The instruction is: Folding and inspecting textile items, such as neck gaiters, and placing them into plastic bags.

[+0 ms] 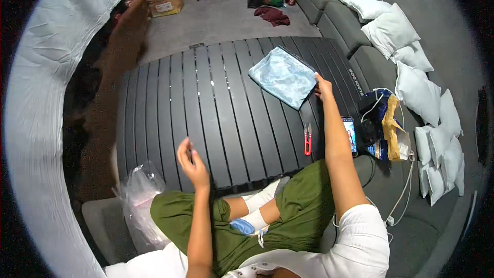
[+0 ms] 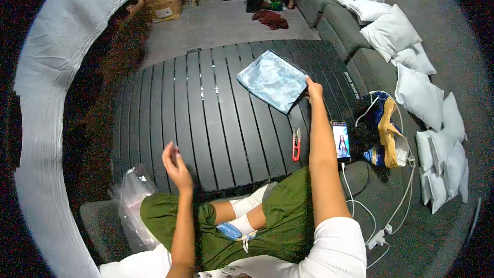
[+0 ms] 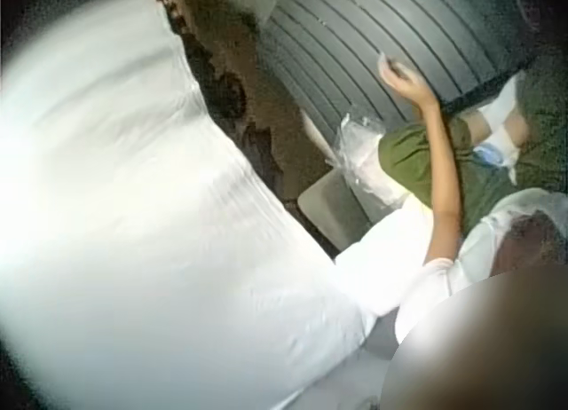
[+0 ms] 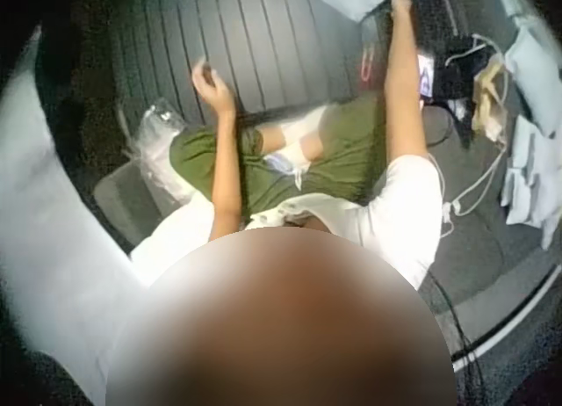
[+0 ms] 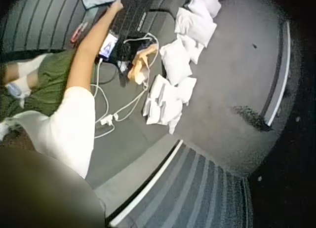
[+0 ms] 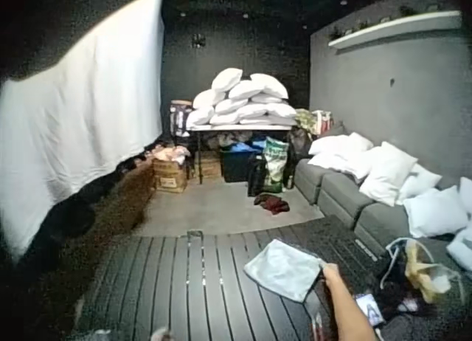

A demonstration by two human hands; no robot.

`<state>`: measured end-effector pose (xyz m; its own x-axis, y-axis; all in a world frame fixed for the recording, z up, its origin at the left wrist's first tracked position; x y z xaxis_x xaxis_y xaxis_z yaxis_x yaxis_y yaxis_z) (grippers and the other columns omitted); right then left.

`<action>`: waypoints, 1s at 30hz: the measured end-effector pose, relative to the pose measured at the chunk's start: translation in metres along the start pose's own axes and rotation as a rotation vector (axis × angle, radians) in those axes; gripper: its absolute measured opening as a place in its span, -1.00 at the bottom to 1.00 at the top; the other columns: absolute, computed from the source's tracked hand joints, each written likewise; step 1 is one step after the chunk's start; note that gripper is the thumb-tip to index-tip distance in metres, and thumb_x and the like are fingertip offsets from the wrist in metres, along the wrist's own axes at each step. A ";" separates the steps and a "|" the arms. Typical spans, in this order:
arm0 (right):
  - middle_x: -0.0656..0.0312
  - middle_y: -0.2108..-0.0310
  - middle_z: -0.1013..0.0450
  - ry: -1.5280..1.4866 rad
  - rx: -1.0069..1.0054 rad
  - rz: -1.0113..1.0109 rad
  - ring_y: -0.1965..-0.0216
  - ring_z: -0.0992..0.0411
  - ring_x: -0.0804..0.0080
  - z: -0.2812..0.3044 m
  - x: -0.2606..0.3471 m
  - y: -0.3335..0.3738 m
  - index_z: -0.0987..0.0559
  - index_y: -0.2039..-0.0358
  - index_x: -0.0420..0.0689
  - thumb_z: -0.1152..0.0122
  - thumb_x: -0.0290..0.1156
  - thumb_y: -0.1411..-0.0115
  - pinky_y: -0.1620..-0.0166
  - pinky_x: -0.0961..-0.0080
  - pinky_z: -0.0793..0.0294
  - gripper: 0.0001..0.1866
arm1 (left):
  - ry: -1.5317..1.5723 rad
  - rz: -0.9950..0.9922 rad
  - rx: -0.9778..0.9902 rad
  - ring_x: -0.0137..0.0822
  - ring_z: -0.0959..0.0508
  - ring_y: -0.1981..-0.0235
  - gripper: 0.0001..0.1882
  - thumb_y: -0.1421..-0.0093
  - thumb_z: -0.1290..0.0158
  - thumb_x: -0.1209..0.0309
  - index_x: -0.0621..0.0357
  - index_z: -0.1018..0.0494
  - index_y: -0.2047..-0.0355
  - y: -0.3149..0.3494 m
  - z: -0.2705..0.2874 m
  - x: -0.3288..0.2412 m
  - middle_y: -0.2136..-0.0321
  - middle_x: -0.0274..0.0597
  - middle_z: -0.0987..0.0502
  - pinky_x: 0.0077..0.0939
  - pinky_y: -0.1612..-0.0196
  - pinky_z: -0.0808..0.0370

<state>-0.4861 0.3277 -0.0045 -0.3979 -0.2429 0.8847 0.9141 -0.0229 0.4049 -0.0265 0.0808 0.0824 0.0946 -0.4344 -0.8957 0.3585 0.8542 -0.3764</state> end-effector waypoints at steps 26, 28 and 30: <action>0.19 0.48 -0.49 0.085 -0.546 0.706 0.35 -0.46 0.21 -0.024 0.166 0.123 -0.53 0.46 -0.01 -0.27 -0.29 0.15 0.25 0.37 -0.40 -0.81 | 0.080 0.015 0.322 -0.41 -0.44 0.37 -0.73 -0.10 0.20 0.66 0.24 -0.40 0.21 0.113 0.062 -0.038 0.13 -0.13 -0.32 -0.59 0.28 -0.43; 0.18 0.48 -0.49 0.055 -0.572 0.735 0.35 -0.46 0.20 -0.022 0.170 0.128 -0.54 0.47 -0.01 -0.28 -0.33 0.17 0.24 0.36 -0.40 -0.81 | 0.082 -0.001 0.326 -0.42 -0.44 0.38 -0.71 -0.07 0.20 0.68 0.25 -0.40 0.21 0.116 0.061 -0.036 0.14 -0.12 -0.33 -0.60 0.28 -0.43; 0.20 0.51 -0.50 0.118 -0.582 0.789 0.43 -0.48 0.31 -0.017 0.175 0.126 -0.58 0.51 -0.02 -0.28 -0.41 0.20 0.29 0.44 -0.42 -0.86 | 0.084 -0.003 0.352 -0.42 -0.45 0.38 -0.69 -0.05 0.21 0.69 0.25 -0.41 0.22 0.120 0.063 -0.037 0.14 -0.13 -0.33 -0.59 0.29 -0.43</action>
<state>-0.4391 0.2655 0.1970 0.3234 -0.4885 0.8104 0.8223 -0.2788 -0.4962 0.0717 0.1819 0.0855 0.0218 -0.3997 -0.9164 0.6580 0.6958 -0.2879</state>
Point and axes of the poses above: each hand's wrist, its own y-axis away from the middle knuckle, its own z-axis out of the back of the hand, x = y × z, the point moved 3 cm from there along -y, towards the middle knuckle
